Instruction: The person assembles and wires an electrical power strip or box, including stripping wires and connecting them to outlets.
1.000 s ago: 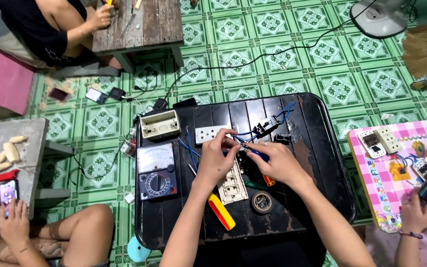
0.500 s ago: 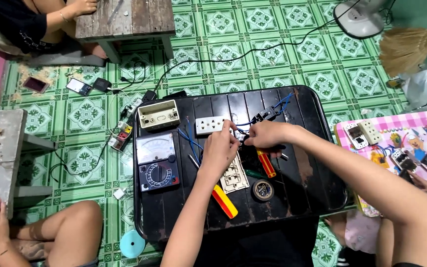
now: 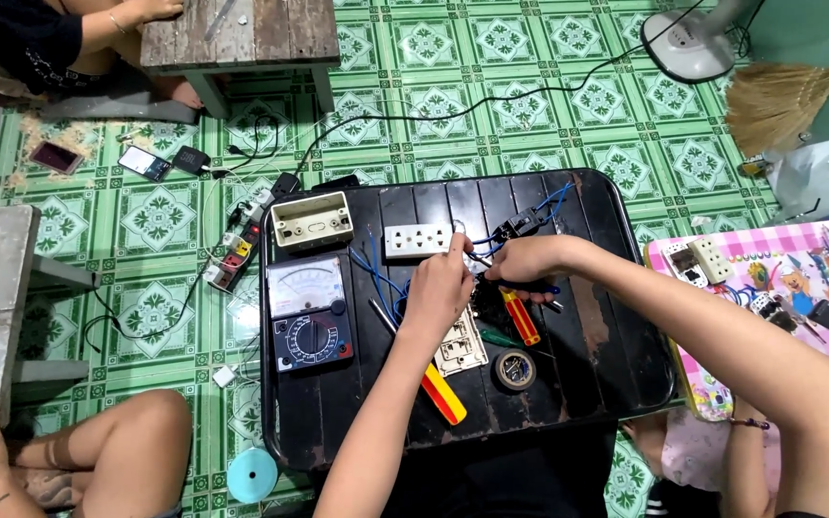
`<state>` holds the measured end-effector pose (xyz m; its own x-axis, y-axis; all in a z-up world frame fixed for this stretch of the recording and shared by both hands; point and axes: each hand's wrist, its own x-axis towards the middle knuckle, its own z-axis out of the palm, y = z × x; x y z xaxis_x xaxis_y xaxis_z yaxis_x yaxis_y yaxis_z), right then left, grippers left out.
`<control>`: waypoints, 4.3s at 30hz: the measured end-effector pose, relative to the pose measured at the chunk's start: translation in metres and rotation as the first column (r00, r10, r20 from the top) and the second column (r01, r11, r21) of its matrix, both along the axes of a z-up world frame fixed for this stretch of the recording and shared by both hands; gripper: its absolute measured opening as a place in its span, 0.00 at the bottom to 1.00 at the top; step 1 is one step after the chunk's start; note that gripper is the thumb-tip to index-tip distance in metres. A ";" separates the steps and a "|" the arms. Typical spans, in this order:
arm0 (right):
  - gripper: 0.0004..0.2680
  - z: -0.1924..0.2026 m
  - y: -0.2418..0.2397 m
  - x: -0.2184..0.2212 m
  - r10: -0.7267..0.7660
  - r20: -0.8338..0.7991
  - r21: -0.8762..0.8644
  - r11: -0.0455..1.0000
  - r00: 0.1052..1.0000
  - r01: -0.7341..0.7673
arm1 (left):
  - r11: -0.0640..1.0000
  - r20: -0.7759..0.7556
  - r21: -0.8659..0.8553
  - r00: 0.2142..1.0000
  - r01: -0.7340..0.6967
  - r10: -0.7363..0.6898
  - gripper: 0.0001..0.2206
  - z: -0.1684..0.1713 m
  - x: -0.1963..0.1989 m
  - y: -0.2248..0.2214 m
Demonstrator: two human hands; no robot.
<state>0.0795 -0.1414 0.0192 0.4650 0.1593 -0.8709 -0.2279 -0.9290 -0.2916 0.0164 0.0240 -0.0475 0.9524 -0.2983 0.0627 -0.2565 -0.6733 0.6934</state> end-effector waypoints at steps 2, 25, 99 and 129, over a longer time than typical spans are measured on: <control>0.14 0.001 -0.001 0.000 0.001 -0.010 0.002 1.000 1.000 0.000 | 1.000 0.006 -0.026 1.000 0.009 -0.009 0.18 -0.003 0.001 0.000; 0.18 0.073 -0.007 -0.010 -0.129 -0.143 0.095 0.985 0.981 0.143 | 0.997 0.140 0.076 0.990 -0.005 -0.005 0.09 -0.016 0.002 0.008; 0.13 -0.069 -0.049 -0.058 -0.581 0.463 0.886 0.301 0.669 -0.352 | 0.414 -0.151 -0.896 0.987 -0.157 0.047 0.03 0.020 -0.001 -0.016; 0.11 -0.050 -0.052 -0.053 -0.511 0.621 0.782 0.343 0.594 -0.521 | 0.425 -0.073 -0.905 0.991 -0.019 -0.112 0.03 0.019 -0.002 -0.010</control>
<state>0.0262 -0.1937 -0.0304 0.7270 0.5030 0.4674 0.5270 0.0276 -0.8494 0.0147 0.0143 -0.0289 0.9578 -0.1769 0.2265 -0.1497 0.3656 0.9186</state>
